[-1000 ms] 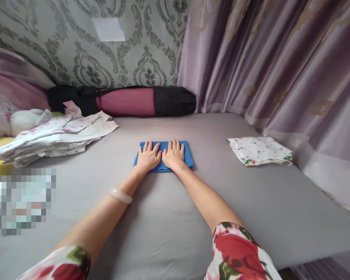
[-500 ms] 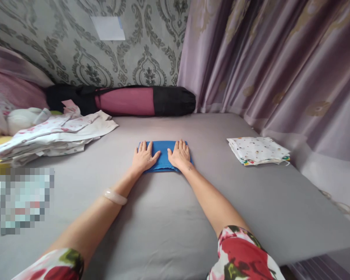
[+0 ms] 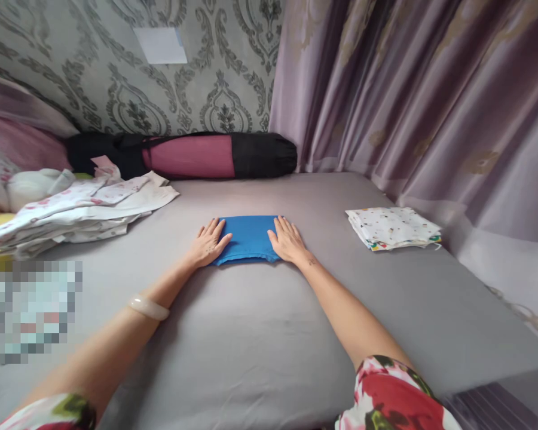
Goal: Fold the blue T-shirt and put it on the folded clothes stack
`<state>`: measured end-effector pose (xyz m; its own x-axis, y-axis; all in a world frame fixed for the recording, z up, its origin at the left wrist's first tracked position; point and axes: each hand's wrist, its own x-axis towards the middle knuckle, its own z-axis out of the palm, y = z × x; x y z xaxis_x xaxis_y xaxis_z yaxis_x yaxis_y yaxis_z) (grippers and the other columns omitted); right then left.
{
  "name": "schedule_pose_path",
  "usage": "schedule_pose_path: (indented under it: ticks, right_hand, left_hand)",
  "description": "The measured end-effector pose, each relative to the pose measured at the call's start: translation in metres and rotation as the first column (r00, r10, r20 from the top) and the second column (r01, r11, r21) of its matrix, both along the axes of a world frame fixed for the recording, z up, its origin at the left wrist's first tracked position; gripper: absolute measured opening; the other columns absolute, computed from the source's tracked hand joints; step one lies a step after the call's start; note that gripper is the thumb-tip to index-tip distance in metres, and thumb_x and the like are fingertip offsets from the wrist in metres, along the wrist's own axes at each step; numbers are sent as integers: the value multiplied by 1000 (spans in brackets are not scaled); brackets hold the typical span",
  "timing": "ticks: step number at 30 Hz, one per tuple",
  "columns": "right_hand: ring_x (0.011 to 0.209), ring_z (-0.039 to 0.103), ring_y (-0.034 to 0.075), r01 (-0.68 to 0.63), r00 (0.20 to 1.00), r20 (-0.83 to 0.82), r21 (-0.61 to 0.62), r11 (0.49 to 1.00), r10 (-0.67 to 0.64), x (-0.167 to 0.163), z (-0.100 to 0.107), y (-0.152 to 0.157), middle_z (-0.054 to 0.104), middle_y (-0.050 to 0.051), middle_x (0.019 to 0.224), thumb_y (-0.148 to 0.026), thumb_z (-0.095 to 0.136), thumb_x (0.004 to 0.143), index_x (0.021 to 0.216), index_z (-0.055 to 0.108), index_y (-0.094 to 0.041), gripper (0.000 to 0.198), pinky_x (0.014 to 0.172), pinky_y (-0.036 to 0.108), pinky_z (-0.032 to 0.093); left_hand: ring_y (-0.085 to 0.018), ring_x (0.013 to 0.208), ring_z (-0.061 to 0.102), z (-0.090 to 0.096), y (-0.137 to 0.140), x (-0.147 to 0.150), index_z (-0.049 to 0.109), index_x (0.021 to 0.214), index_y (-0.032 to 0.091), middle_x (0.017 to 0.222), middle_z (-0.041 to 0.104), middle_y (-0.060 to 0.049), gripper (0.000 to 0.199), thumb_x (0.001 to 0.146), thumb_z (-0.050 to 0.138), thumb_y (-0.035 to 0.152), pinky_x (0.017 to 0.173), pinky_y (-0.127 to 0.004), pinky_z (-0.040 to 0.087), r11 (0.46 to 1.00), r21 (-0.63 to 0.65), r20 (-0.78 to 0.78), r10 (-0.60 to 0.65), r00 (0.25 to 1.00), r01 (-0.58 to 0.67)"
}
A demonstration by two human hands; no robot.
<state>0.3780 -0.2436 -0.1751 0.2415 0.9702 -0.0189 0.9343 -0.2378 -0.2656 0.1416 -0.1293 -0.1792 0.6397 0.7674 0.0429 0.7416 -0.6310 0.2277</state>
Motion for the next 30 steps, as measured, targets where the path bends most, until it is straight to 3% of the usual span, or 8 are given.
schedule_pose_path:
  ticks: [8,13,21,30]
  right_hand:
    - [149,16,25,40,999,9,-29,999,-40,-3,8,2,20,14,161,-50,12,99,154,23,-5,72,121,47,10]
    - [150,12,25,26,1000,12,43,999,-27,-10,18,13,20,13,161,-49,12,100,154,23,-5,71,121,47,6]
    - [149,16,26,67,997,31,1,998,-67,-20,6,16,19,14,161,-48,16,100,153,24,-4,70,120,46,11]
    - [149,15,25,69,997,41,-19,997,-68,-18,5,17,19,14,162,-50,18,101,154,24,-8,68,120,46,11]
  left_hand:
    - [-30,149,19,12,1,3,28,151,7,159,24,-18,74,98,19,57,119,-52,17,999,-46,-39,17,999,-18]
    - [-27,148,23,24,4,13,33,148,7,157,30,-18,68,100,15,52,119,-50,18,996,52,31,64,997,-65]
    - [-28,148,22,4,2,18,32,150,9,158,29,-17,69,99,19,53,118,-52,20,996,-1,-1,86,996,-86]
    - [-30,148,19,5,2,18,31,151,9,159,27,-16,70,98,19,54,118,-53,19,995,-17,-17,96,995,-97]
